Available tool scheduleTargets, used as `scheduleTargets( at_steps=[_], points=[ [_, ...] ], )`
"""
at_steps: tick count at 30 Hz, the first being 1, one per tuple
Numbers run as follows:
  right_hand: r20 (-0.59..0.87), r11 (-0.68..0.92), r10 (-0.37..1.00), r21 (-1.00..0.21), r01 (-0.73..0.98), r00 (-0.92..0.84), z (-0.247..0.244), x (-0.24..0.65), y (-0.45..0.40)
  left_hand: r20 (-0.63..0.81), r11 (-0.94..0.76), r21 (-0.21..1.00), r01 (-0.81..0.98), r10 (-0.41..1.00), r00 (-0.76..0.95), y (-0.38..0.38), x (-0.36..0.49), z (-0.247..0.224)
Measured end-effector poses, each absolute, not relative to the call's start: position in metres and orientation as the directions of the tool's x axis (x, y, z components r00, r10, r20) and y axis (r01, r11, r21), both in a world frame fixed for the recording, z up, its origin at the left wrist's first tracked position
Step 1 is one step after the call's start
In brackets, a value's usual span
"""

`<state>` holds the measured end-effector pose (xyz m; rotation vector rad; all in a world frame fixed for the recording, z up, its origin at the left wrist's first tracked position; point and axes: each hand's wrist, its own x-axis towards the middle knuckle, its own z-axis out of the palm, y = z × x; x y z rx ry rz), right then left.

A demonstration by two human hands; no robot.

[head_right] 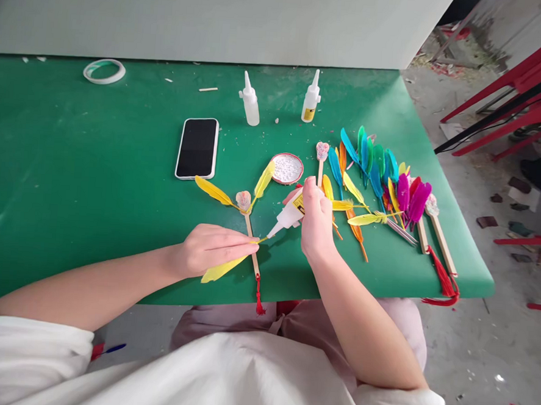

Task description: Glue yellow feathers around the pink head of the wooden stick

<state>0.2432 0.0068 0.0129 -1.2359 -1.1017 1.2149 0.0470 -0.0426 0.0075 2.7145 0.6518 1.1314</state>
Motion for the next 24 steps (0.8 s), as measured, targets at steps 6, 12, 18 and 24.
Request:
scheduleTargets(
  at_steps=[6,12,18,24],
  points=[
    [-0.02,-0.019,0.999,-0.999,-0.027,0.039,0.0126,0.2435,0.0061,0.643,-0.898,0.274,0.344,0.437,0.628,-0.0426,0.047,0.0065],
    [0.073,0.074,0.991,-0.997,-0.012,0.109,0.0182,0.2421,0.0059,0.643,-0.902,0.263,0.343,0.429,0.634,-0.0418,0.0477,0.0069],
    [0.056,0.063,0.995,-0.995,-0.083,0.088,0.0217,0.2383,0.0036,0.637,-0.899,0.268,0.347,0.435,0.636,-0.0422,0.0476,0.0084],
    [0.081,0.084,0.995,-0.995,-0.062,0.055,0.0207,0.2379,0.003,0.63,-0.899,0.281,0.336,0.437,0.642,-0.0421,0.0471,0.0082]
  ],
)
